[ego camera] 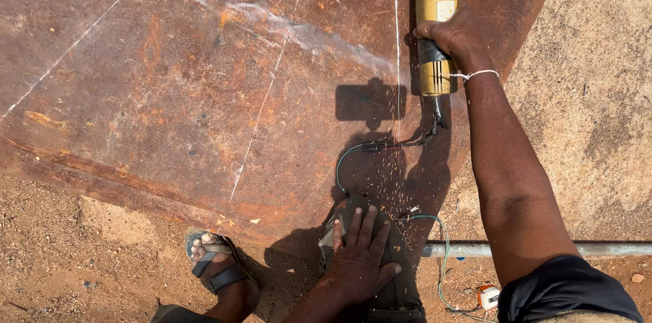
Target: The person uses an angle grinder to cut along a marked white line on a large, rusted metal sheet placed on the ground outdoors.
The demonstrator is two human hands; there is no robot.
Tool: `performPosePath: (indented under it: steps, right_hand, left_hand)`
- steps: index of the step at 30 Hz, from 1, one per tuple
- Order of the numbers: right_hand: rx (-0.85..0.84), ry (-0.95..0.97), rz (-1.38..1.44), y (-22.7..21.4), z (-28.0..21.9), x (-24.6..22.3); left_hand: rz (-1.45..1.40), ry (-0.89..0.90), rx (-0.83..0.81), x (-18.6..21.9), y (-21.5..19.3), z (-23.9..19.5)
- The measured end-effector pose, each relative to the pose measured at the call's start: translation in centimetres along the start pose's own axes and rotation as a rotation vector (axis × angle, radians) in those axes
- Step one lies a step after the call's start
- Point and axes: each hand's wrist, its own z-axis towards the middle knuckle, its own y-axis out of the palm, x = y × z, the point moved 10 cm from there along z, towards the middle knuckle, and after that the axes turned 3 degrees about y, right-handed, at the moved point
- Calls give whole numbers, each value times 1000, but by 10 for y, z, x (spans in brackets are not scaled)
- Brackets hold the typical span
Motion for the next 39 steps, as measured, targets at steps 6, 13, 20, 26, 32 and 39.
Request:
performPosePath:
  steps: [6, 13, 20, 26, 32, 39]
  right_hand:
    - [-2, 95, 44, 2, -17, 19]
    - [-1, 28, 16, 2, -35, 18]
    - [-13, 44, 53, 1, -47, 22]
    - [2, 93, 7, 0, -56, 29]
    - [-52, 62, 29, 2, -66, 32]
    - [-53, 136, -74, 3, -89, 62]
  left_hand:
    - [2, 11, 14, 0, 0, -2]
    - [73, 49, 88, 3, -1, -4]
    - [58, 57, 109, 1, 0, -4]
    - [59, 78, 115, 1, 0, -5]
    - [56, 78, 140, -1, 1, -5]
    - [147, 99, 204, 2, 1, -7]
